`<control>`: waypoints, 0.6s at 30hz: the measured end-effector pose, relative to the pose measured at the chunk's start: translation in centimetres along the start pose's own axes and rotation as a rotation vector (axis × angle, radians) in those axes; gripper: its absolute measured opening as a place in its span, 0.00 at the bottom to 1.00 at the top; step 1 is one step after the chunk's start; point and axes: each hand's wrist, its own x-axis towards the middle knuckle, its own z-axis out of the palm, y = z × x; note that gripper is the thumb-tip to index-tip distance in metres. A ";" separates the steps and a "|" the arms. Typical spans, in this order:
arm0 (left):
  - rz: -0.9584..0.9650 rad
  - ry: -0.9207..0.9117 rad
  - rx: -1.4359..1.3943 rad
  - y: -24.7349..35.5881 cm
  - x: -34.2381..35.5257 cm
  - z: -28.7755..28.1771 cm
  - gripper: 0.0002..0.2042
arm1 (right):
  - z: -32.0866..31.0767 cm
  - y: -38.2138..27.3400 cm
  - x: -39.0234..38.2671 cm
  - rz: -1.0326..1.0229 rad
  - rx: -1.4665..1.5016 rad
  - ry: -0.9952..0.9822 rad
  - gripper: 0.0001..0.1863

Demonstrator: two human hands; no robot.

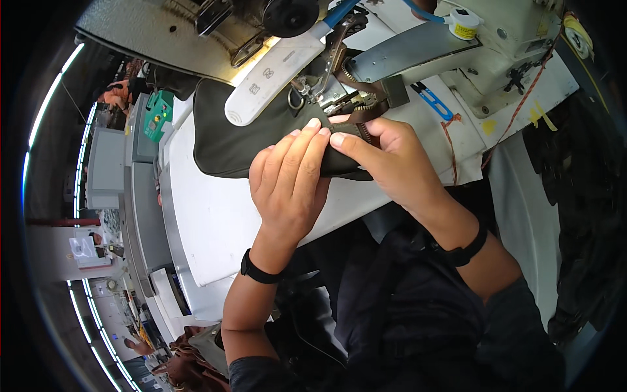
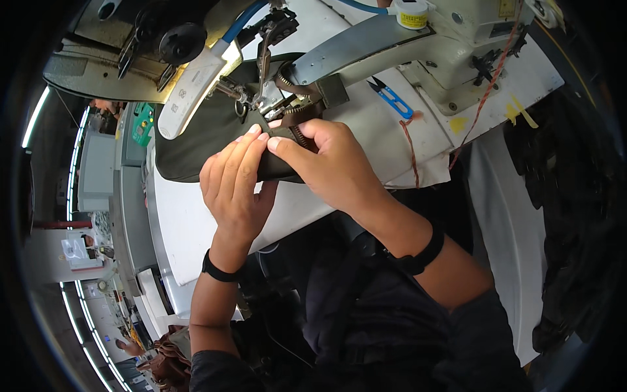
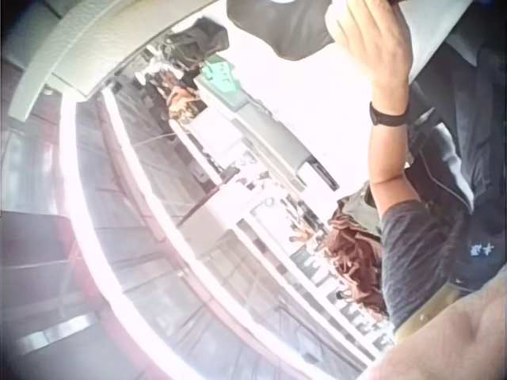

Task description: The person sews a dark green bag using an industrial sewing machine. They align the bag's zipper and handle under the needle, guide the fabric through the machine to stitch the seams, and trim excess thread with scissors. The person repeats this process for different sections of the bag, including the handle attachment and zipper reinforcement.

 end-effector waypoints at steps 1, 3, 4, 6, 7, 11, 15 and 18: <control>-0.006 0.006 -0.020 -0.2 -0.1 -0.2 0.23 | 0.0 -0.2 -0.1 -0.024 -0.041 0.011 0.11; -0.015 0.019 -0.059 -0.4 -0.2 -0.5 0.24 | 0.0 -1.5 -0.3 0.112 -0.011 -0.043 0.12; -0.019 0.028 -0.059 -0.5 -0.1 -0.5 0.24 | -0.1 -2.3 -0.3 0.177 -0.001 -0.063 0.12; -0.028 0.044 -0.057 -0.4 0.0 -0.8 0.25 | -0.1 -2.8 -0.3 0.193 0.046 -0.072 0.12; -0.037 0.041 -0.065 -0.4 0.1 -0.8 0.25 | 0.0 -3.0 -0.1 0.200 0.055 -0.076 0.12; -0.069 0.041 -0.114 0.0 0.4 -0.4 0.28 | -0.3 -3.2 0.1 0.221 0.059 -0.054 0.12; -0.093 0.040 -0.143 -0.2 0.7 -0.3 0.30 | -0.6 -3.7 0.7 0.267 0.064 -0.084 0.10; -0.085 0.034 -0.139 -0.3 0.7 -0.3 0.27 | -0.5 -3.6 0.8 0.265 0.003 -0.083 0.12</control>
